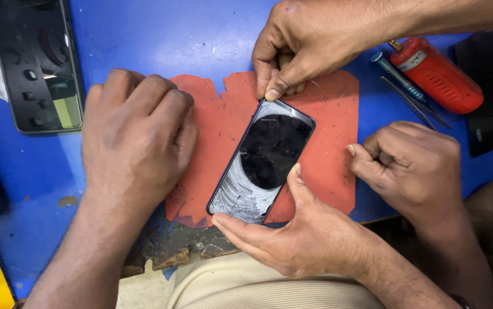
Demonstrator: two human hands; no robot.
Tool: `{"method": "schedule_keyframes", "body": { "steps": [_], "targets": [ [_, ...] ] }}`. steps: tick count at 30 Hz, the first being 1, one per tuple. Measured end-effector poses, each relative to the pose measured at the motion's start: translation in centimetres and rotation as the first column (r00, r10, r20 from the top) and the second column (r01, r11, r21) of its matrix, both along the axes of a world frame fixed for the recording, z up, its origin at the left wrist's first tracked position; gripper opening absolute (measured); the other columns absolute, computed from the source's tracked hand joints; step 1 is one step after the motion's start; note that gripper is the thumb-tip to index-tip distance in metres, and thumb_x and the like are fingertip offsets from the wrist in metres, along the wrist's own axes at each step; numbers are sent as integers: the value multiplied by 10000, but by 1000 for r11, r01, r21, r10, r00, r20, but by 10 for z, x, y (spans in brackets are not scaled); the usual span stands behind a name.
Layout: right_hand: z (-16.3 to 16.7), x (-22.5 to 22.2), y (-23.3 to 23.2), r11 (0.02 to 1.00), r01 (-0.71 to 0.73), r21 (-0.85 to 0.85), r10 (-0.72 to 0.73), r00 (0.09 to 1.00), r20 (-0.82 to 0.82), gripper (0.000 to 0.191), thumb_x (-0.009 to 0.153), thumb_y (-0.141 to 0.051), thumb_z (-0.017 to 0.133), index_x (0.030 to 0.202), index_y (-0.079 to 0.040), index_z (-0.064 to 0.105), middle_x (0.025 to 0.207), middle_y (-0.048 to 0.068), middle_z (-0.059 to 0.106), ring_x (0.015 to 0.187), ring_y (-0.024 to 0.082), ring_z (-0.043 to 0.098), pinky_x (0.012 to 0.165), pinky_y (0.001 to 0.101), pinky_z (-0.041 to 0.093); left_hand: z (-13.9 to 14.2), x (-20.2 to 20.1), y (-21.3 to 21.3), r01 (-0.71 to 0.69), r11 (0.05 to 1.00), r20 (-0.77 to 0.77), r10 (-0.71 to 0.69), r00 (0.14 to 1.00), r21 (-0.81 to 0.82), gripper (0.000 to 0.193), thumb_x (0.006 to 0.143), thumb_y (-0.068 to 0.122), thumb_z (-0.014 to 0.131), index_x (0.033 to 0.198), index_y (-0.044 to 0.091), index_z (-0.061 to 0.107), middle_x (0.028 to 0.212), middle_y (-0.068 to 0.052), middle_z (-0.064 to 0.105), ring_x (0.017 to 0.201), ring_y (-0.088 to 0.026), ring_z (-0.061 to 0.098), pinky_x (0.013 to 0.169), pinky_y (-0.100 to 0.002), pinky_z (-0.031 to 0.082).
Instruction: The person removes shattered glass from a smartphone screen on a repair bench, prying at the cracked glass with their fingers while another person assists by holding the phone. They then use a red hot-air gun to heat the phone frame and continue picking the remaining glass off the frame, working around the edges until the glass is cleared.
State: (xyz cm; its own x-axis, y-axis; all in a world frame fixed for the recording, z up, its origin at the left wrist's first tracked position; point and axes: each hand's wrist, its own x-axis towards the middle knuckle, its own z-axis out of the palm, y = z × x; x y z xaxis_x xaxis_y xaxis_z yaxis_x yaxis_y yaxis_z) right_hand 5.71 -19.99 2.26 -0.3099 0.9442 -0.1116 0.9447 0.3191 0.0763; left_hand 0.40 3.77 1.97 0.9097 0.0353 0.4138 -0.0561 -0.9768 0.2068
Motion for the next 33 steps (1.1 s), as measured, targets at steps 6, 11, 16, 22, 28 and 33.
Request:
{"method": "schedule_keyframes", "body": {
  "steps": [6, 11, 16, 22, 28, 33],
  "targets": [
    [0, 0, 0, 1000, 3, 6, -3, 1000, -5, 630, 849, -355, 552, 1402, -53, 532, 1524, 101, 444, 1381, 209, 424, 678, 660, 612, -4, 0, -3, 12, 1000, -7, -12, 1000, -11, 134, 782, 66, 768, 901, 73, 708, 948, -38, 659, 916, -285, 584, 761, -421, 441],
    [1, 0, 1, 1000, 5, 2, -5, 1000, 1, 633, 842, -344, 562, 1401, -48, 535, 1524, 103, 445, 1375, 222, 430, 697, 661, 611, -11, -1, -6, 27, 999, -31, -28, 999, -36, 119, 801, 84, 770, 904, 75, 711, 970, -38, 657, 939, -284, 587, 778, -425, 441],
    [-1, 0, 1, 1000, -3, 11, 3, 1000, -1, 636, 833, -333, 573, 1398, -43, 539, 1523, 109, 444, 1375, 226, 434, 680, 655, 616, -16, -3, -6, 27, 998, -65, -31, 997, -64, 112, 882, 104, 767, 981, 99, 714, 1026, -22, 655, 1002, -269, 588, 855, -427, 446],
    [-2, 1, 1, 1000, -16, 26, 16, 1000, -7, 637, 823, -324, 600, 1389, -36, 549, 1518, 119, 451, 1390, 231, 422, 682, 658, 623, -18, -7, -6, -8, 998, -100, 2, 995, -57, 103, 886, 117, 765, 978, 109, 720, 1014, -21, 657, 996, -276, 588, 834, -428, 441],
    [-1, 2, 4, 997, -76, 14, 75, 996, 46, 704, 754, -287, 676, 1390, -18, 536, 1521, 154, 441, 1394, 261, 415, 671, 629, 632, -12, -6, -6, -42, 997, -124, 33, 992, -68, 97, 870, 114, 765, 957, 111, 721, 996, -19, 668, 983, -278, 591, 824, -428, 443],
    [0, 2, 5, 996, -88, -33, 89, 995, 32, 726, 710, -270, 710, 1363, -12, 525, 1566, 160, 430, 1417, 299, 418, 679, 651, 639, -1, -7, -4, -70, 996, -93, 64, 994, -63, 98, 774, 68, 769, 859, 67, 719, 875, -57, 657, 878, -301, 589, 747, -434, 454]
  ]
}}
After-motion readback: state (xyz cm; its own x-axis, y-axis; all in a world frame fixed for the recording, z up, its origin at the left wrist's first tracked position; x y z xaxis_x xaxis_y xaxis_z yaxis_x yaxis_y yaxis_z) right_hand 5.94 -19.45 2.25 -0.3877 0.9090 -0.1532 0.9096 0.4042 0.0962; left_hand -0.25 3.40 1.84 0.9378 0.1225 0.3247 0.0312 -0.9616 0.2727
